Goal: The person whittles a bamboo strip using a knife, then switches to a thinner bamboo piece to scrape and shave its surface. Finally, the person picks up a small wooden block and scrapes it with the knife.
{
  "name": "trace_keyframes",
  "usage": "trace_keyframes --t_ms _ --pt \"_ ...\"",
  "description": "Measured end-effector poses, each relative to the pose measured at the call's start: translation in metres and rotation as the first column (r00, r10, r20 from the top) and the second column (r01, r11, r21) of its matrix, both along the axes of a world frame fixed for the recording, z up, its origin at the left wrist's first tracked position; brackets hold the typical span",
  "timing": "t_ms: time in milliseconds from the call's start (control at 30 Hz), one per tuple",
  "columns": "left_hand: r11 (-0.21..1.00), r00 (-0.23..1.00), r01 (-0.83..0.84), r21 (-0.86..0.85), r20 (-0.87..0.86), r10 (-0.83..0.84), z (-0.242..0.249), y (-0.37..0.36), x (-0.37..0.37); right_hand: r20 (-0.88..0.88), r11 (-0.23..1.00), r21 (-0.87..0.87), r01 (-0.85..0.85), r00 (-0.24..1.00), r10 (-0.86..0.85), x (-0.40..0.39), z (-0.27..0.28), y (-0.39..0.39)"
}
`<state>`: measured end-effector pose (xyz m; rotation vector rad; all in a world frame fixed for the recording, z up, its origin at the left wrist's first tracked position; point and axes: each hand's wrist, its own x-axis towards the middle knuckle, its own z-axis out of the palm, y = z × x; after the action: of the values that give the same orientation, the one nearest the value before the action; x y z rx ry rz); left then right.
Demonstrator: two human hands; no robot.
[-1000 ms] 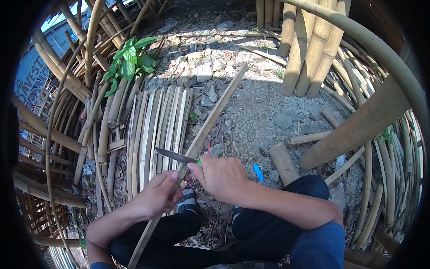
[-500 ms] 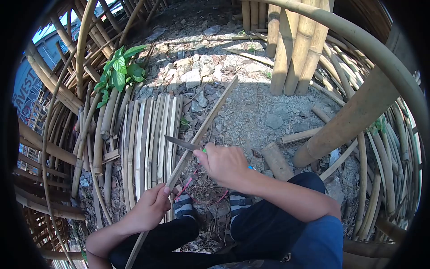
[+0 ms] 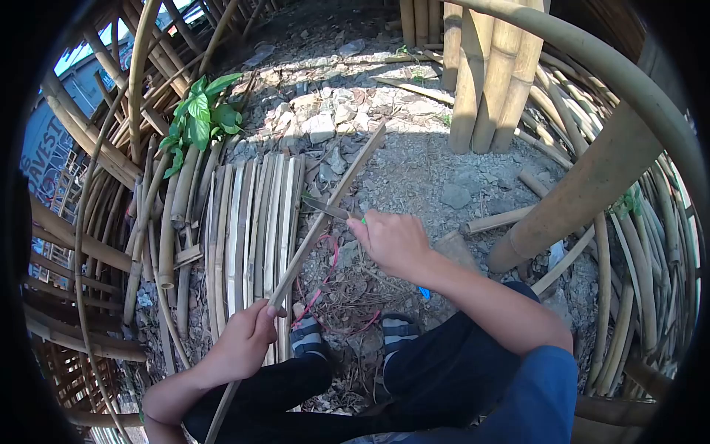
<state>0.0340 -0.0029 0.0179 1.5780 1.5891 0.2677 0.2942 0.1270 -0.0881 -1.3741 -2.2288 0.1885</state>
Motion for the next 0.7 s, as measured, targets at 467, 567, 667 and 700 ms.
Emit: trace_keyframes --t_ms 467,567,667,700 --pt "0.999 0.992 -0.026 -0.046 0.119 0.031 -0.001 -0.002 0.005 -0.150 0.939 0.188 -0.288 0.937 0.317 -0.046 0.017 -0.063" --pt "0.996 0.990 -0.042 -0.080 0.131 0.052 0.002 -0.005 0.002 -0.109 0.981 0.151 -0.124 0.984 0.141 -0.028 0.015 -0.029" --pt "0.986 0.981 -0.068 -0.154 0.169 0.094 0.001 -0.008 -0.007 -0.069 0.995 0.085 0.050 0.997 -0.044 -0.007 0.004 -0.004" --pt "0.974 0.972 -0.079 -0.212 0.201 0.122 -0.001 -0.008 -0.007 -0.047 0.996 0.076 0.049 0.998 -0.045 -0.002 0.005 -0.001"
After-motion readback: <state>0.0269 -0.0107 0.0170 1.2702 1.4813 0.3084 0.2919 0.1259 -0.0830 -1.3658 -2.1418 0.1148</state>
